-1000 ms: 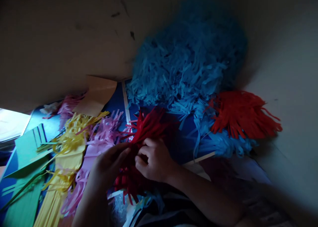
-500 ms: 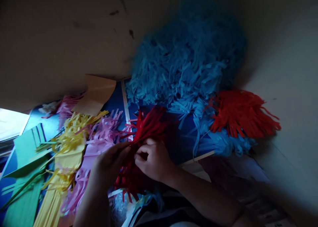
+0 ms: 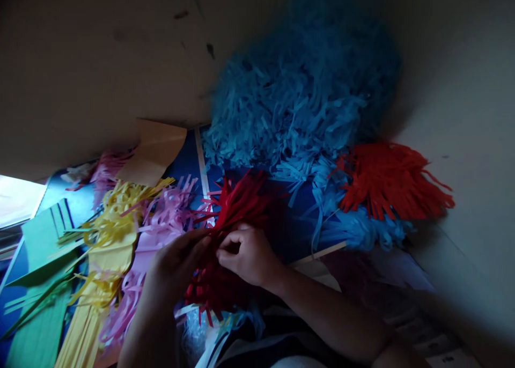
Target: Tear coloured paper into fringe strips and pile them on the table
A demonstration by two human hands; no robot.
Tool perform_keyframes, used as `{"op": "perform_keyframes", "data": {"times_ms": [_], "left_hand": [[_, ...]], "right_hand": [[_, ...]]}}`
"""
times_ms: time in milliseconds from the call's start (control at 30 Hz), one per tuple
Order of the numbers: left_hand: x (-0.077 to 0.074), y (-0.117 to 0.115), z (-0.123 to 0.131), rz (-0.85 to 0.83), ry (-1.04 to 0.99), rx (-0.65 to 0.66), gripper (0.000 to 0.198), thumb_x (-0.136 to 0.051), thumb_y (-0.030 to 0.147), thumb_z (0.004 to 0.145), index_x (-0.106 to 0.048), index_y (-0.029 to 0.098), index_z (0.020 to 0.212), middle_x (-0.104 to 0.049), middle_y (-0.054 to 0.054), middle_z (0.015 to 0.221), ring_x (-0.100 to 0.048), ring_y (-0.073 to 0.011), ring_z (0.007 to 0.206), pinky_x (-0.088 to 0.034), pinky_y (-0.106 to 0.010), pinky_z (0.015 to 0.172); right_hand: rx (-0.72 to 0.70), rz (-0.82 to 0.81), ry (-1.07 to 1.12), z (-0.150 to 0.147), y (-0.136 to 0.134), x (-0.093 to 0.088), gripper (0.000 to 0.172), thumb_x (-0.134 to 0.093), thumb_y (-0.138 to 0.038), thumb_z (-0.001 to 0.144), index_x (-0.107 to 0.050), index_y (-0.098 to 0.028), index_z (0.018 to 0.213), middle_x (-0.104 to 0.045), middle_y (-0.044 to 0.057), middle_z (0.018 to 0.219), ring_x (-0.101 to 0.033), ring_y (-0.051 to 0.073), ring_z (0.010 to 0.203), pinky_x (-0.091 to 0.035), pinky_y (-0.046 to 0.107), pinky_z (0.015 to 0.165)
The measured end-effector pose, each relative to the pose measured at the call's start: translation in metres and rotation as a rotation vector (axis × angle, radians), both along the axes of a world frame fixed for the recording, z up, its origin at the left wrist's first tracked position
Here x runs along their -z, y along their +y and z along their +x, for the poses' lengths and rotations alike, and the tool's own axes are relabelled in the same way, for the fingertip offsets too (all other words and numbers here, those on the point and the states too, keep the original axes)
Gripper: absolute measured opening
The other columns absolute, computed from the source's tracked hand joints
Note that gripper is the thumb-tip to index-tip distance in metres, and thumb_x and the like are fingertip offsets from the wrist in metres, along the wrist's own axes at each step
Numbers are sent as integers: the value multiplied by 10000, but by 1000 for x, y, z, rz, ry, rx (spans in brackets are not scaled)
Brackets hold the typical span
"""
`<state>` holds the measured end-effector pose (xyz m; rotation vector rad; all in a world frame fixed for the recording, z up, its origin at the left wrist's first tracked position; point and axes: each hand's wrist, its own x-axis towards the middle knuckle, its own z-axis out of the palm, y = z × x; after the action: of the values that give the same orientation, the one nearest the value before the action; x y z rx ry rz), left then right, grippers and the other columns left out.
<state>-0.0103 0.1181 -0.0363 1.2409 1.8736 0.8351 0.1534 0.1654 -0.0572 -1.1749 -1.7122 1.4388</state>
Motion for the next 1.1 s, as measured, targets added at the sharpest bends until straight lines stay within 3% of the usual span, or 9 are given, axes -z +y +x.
{"op": "perform_keyframes", "data": {"times_ms": [267, 467, 733, 867, 933, 1100], "left_hand": [[0, 2, -2, -22, -47, 22, 437, -688, 506, 747, -711, 203, 1062, -775, -80, 972, -733, -240, 860, -597, -328, 746], [-6, 11, -5, -47, 82, 8, 391, -678, 482, 733, -739, 231, 1026, -785, -49, 933, -731, -239, 843, -588, -346, 769], [-7, 17, -9, 14, 202, 47, 320, -629, 450, 765, -762, 243, 970, -790, -28, 897, -736, -223, 801, -589, -319, 728], [-8, 21, -9, -6, 192, 44, 366, -616, 456, 755, -754, 218, 995, -789, -52, 941, -737, -242, 844, -587, -341, 751], [-9, 23, -6, -12, 189, 54, 364, -612, 456, 758, -753, 218, 993, -788, -55, 941, -736, -242, 839, -584, -344, 751], [-12, 25, -5, -9, 257, 77, 355, -586, 435, 772, -754, 228, 1006, -787, -53, 935, -733, -246, 822, -571, -362, 743]], "right_hand": [[-46, 6, 69, 6, 6, 2, 62, -737, -164, 755, -693, -182, 715, -650, -7, 752, -611, 133, 729, -453, 232, 697], [-19, 95, 45, 9, 10, -1, 102, -625, -145, 761, -586, -187, 677, -604, -25, 688, -571, 125, 666, -432, 228, 663], [109, 349, -169, 11, 20, 2, 93, -567, -135, 751, -524, -215, 731, -602, -21, 660, -578, 134, 608, -434, 236, 637], [55, 560, -165, 10, 17, -6, 39, -590, -205, 844, -559, -217, 824, -682, 57, 923, -638, 188, 863, -463, 297, 815], [30, 653, -207, 6, 11, -9, 126, -638, -293, 842, -568, -209, 906, -660, 103, 1057, -614, 238, 976, -447, 352, 876], [-9, 584, -455, 0, 13, -9, 184, -613, -120, 778, -549, -203, 930, -650, 37, 795, -608, 206, 720, -402, 310, 684]]}}
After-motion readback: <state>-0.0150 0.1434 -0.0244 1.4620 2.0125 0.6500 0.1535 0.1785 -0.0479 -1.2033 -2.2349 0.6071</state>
